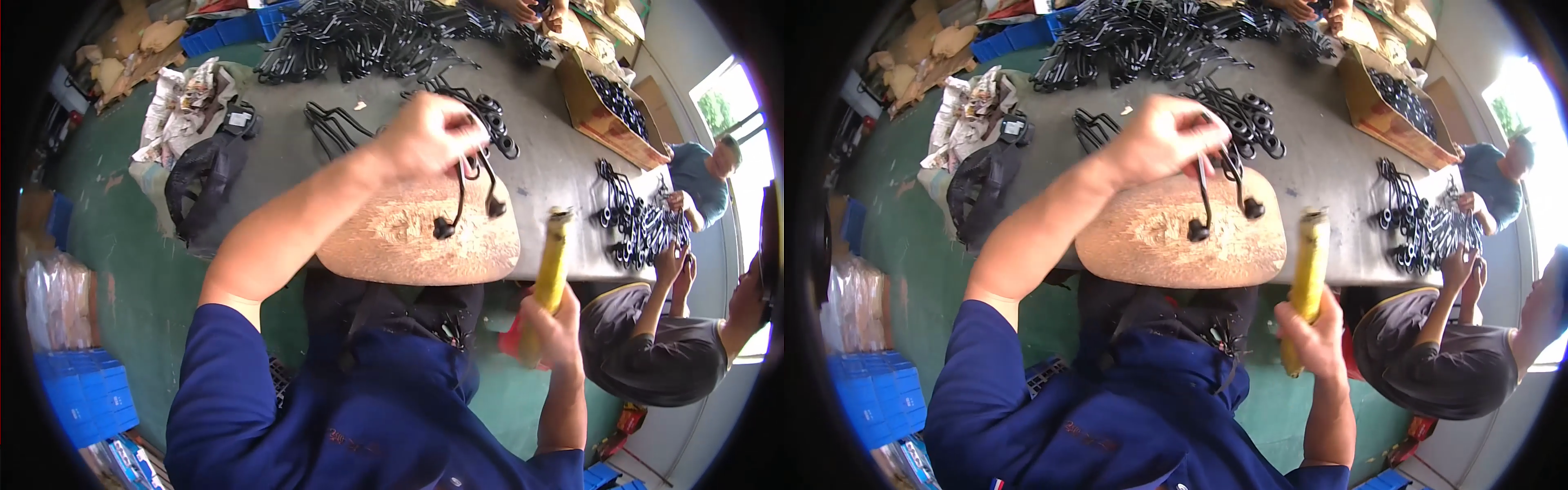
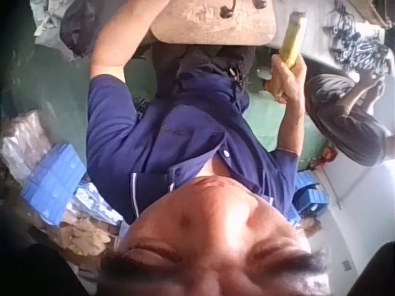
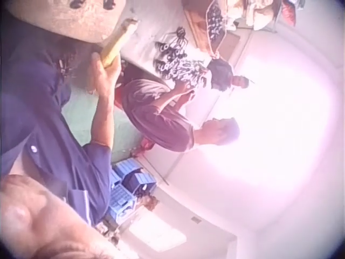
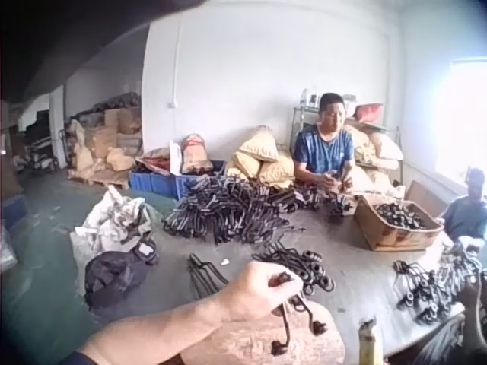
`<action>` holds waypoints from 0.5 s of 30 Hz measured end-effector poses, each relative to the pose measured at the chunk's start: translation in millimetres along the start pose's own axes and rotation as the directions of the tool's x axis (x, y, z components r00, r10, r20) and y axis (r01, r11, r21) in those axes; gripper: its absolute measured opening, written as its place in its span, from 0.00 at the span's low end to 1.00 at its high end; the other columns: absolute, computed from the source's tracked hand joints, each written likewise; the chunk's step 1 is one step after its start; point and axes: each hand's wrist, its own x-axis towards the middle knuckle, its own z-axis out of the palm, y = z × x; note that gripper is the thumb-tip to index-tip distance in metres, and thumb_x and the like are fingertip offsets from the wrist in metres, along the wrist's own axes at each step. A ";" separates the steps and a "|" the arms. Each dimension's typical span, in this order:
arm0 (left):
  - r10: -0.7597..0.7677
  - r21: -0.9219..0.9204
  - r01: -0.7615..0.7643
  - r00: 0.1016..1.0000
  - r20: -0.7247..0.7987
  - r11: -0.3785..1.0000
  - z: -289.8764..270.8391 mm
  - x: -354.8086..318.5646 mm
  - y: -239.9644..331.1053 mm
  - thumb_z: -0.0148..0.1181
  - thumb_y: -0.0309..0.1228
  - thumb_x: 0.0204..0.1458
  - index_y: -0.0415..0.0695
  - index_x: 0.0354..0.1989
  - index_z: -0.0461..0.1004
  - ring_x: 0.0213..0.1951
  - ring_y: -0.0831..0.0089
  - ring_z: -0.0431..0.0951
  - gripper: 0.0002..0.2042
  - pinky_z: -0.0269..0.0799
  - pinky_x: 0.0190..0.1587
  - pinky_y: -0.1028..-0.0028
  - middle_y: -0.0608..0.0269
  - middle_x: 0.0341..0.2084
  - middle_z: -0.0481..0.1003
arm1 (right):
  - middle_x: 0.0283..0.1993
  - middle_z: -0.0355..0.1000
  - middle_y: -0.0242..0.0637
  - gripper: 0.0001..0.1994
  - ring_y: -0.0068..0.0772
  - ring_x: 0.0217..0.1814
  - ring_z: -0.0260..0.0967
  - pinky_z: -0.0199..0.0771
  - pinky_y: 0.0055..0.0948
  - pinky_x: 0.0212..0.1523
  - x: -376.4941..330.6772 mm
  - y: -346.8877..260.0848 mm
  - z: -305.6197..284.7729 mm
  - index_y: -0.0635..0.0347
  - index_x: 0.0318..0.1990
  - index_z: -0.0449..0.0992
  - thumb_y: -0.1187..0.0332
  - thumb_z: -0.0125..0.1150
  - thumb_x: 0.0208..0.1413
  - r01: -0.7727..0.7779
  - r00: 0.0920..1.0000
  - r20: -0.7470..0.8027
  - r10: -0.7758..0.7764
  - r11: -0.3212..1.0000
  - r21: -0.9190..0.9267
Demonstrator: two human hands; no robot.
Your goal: Assembling black metal wire components by tapping them onto a wooden form using a yellow mallet at a workshop table.
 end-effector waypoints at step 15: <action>-0.462 -0.352 0.329 0.782 -0.418 0.876 -189.8 -17.7 -114.8 0.61 0.34 0.56 0.42 0.32 0.76 0.19 0.83 0.72 0.08 0.67 0.22 0.81 0.65 0.25 0.78 | 0.23 0.66 0.35 0.12 0.31 0.16 0.67 0.71 0.31 0.16 105.1 43.3 -54.6 0.57 0.37 0.65 0.60 0.58 0.56 -0.217 0.957 -0.136 0.258 0.942 0.257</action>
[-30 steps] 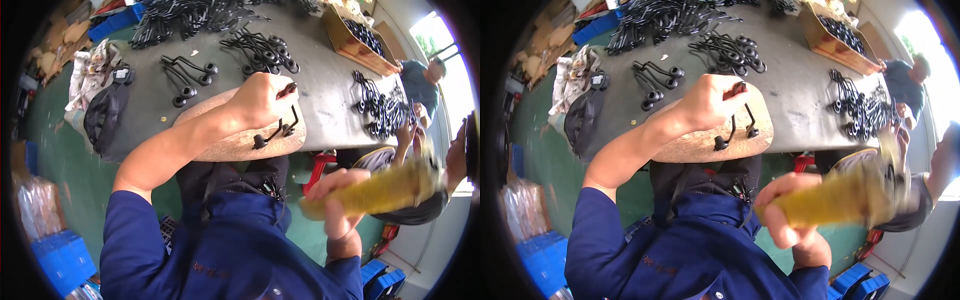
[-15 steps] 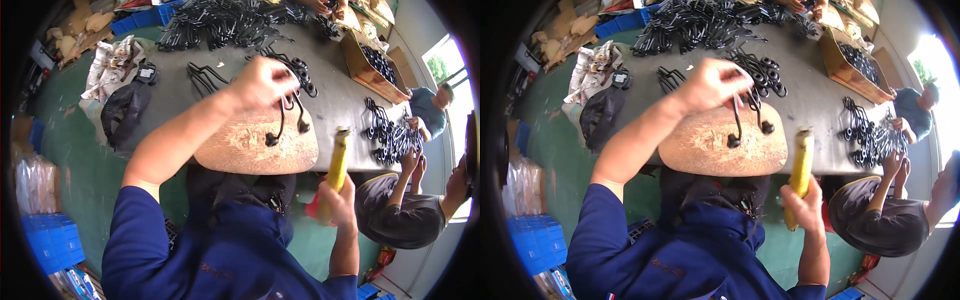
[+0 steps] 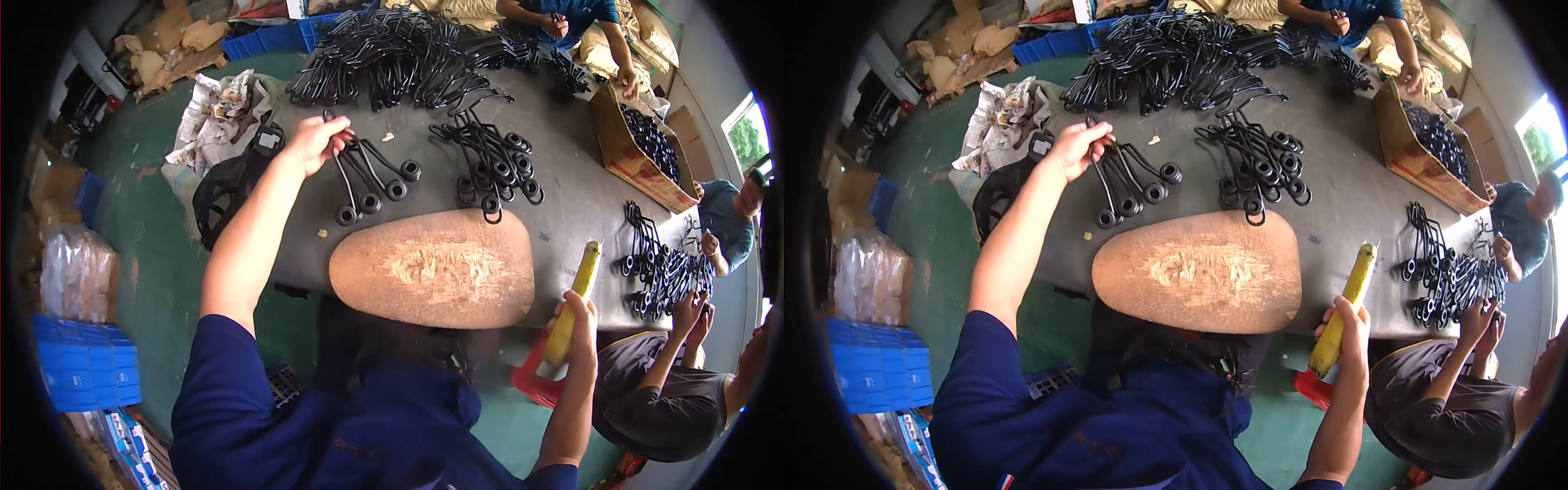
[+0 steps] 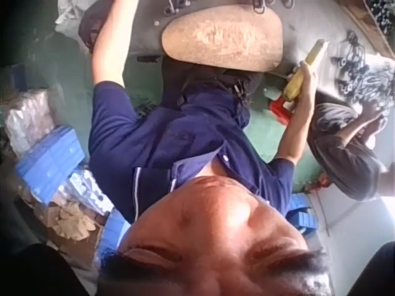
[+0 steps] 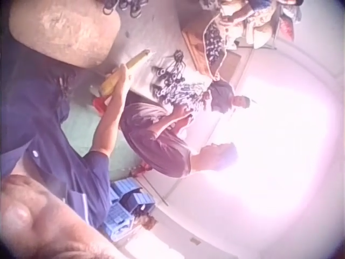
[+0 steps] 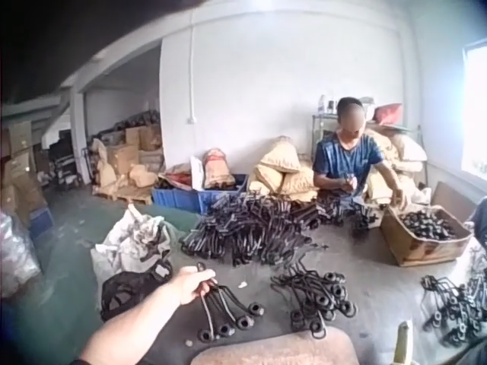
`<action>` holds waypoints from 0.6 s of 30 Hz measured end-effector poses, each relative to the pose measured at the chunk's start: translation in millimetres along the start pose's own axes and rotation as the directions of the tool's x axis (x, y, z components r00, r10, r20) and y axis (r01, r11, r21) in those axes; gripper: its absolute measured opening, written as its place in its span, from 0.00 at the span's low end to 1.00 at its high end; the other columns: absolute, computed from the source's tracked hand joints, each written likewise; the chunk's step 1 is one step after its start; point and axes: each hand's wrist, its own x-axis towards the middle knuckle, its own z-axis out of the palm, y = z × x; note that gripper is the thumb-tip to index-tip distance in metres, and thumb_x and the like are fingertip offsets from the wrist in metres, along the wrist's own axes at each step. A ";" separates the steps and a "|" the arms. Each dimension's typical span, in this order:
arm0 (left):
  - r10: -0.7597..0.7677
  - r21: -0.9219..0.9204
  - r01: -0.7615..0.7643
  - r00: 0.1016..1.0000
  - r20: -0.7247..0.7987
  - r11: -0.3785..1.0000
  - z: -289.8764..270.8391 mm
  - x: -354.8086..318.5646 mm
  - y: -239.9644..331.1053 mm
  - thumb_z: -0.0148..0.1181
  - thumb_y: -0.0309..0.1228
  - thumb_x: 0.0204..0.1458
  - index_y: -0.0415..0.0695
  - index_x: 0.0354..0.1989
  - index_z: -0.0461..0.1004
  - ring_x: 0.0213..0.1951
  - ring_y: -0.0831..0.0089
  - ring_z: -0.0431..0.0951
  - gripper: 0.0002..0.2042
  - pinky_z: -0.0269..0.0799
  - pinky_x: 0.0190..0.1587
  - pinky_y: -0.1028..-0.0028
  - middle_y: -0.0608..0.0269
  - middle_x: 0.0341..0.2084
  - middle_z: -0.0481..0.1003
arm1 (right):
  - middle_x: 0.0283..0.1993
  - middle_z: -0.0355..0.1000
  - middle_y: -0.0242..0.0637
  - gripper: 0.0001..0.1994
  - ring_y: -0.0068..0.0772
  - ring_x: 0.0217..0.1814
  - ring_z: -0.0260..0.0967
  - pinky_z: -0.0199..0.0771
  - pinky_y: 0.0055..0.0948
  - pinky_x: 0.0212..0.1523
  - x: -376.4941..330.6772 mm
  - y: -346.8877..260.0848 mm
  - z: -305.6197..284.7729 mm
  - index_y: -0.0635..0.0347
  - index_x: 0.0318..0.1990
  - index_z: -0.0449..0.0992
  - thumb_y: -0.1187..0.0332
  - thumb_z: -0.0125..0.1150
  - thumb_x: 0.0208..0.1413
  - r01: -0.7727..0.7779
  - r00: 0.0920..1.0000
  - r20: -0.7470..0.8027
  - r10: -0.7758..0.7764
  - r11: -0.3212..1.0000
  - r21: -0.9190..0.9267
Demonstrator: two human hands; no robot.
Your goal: Assembling black metal wire components by tapping them onto a wooden form using a yellow mallet at a workshop table.
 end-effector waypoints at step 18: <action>-0.040 0.786 0.098 0.995 -0.093 0.610 176.3 51.8 32.4 0.59 0.43 0.53 0.30 0.42 0.75 0.26 0.62 0.82 0.22 0.80 0.26 0.68 0.47 0.28 0.80 | 0.23 0.68 0.40 0.13 0.36 0.15 0.69 0.71 0.32 0.15 2.3 -8.3 -0.5 0.60 0.39 0.63 0.62 0.57 0.57 -0.067 0.998 0.019 0.066 0.997 0.050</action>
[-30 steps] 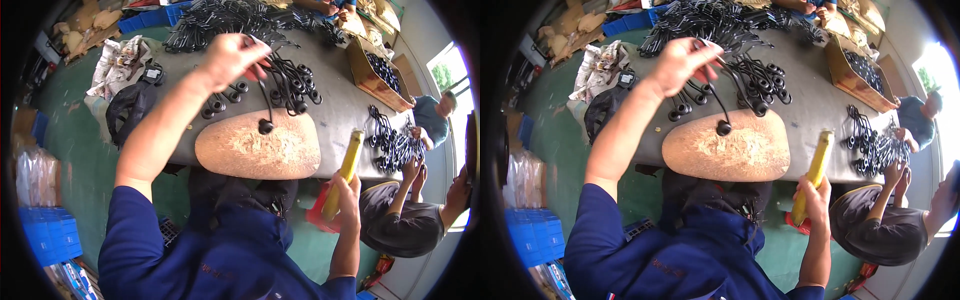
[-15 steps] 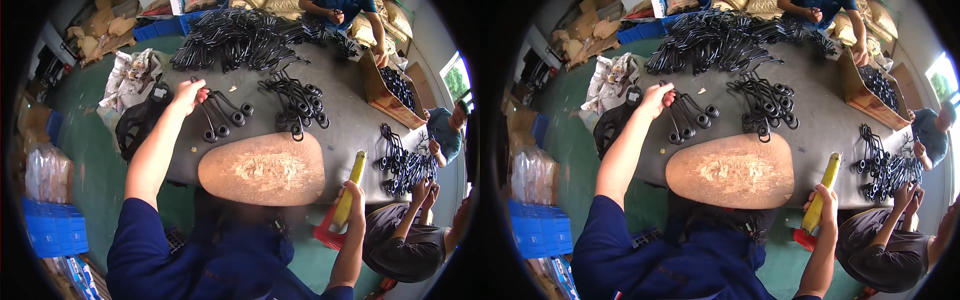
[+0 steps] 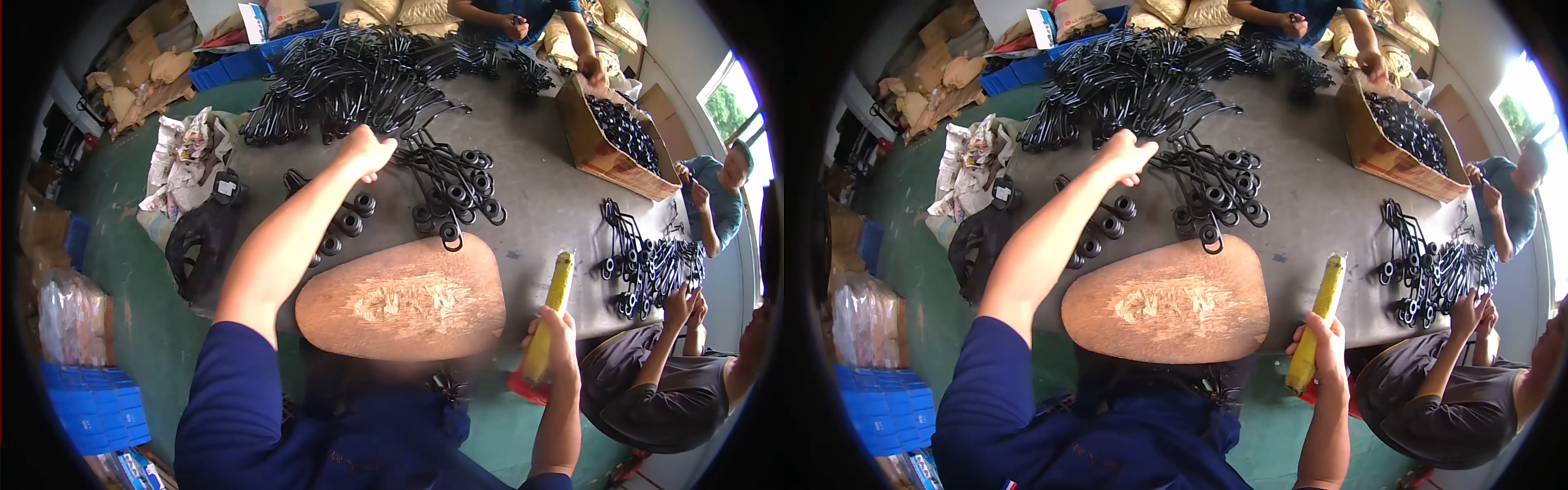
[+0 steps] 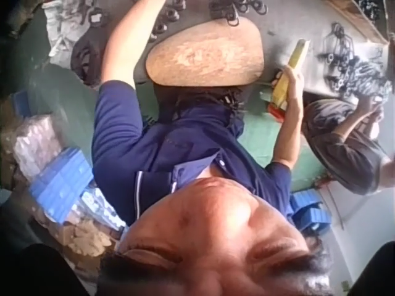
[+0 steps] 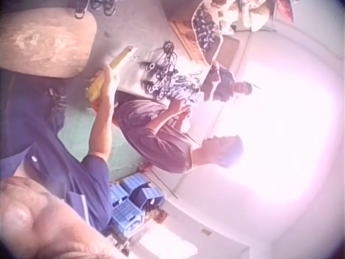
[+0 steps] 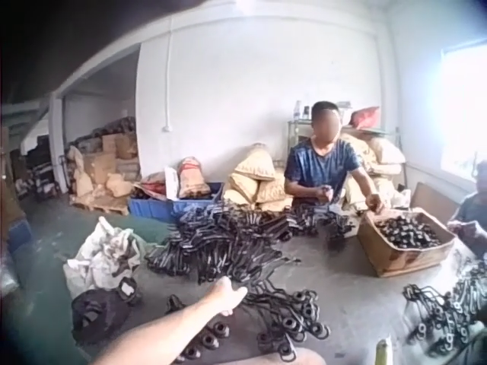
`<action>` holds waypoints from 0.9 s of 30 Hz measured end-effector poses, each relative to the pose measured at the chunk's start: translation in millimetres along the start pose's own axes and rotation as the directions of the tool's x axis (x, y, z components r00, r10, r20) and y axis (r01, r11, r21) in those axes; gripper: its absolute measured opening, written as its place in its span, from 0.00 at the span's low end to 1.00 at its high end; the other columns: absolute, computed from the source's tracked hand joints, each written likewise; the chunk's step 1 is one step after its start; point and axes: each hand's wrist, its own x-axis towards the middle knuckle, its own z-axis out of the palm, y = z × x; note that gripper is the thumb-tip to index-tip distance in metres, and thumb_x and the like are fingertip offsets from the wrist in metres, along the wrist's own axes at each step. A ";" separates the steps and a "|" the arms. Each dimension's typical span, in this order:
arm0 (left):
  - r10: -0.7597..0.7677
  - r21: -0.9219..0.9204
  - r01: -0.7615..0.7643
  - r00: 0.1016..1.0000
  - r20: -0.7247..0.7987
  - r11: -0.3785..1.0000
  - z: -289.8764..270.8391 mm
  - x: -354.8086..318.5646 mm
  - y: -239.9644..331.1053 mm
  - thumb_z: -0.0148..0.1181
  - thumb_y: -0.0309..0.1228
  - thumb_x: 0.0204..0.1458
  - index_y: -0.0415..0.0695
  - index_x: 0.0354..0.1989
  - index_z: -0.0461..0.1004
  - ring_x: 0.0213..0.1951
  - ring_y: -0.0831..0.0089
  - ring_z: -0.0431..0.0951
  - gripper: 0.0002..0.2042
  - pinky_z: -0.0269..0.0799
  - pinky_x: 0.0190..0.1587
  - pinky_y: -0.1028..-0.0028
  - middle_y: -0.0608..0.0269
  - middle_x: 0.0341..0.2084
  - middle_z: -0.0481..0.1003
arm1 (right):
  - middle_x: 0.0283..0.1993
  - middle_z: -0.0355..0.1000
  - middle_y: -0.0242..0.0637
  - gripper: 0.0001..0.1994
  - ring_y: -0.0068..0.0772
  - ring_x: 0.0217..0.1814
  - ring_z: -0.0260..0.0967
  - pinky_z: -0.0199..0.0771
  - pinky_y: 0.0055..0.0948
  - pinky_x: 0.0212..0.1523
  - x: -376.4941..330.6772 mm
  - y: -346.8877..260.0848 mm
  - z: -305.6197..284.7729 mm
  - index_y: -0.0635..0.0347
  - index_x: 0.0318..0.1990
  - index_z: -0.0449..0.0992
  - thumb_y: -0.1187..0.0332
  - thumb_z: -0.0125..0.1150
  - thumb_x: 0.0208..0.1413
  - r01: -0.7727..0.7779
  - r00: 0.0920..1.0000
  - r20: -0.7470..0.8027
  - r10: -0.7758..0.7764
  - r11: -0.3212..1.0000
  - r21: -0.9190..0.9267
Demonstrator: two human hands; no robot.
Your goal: Assembling black metal wire components by tapping them onto a wooden form using a yellow mallet at a workshop table.
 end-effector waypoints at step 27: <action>0.956 -0.092 -0.966 0.253 -0.148 0.242 28.3 -211.6 20.7 0.60 0.21 0.52 0.37 0.37 0.73 0.25 0.62 0.75 0.05 0.71 0.29 0.70 0.54 0.27 0.75 | 0.25 0.68 0.37 0.13 0.31 0.20 0.69 0.72 0.28 0.24 -83.3 -18.5 43.7 0.65 0.44 0.65 0.71 0.58 0.53 0.439 0.895 0.061 -0.443 0.896 0.062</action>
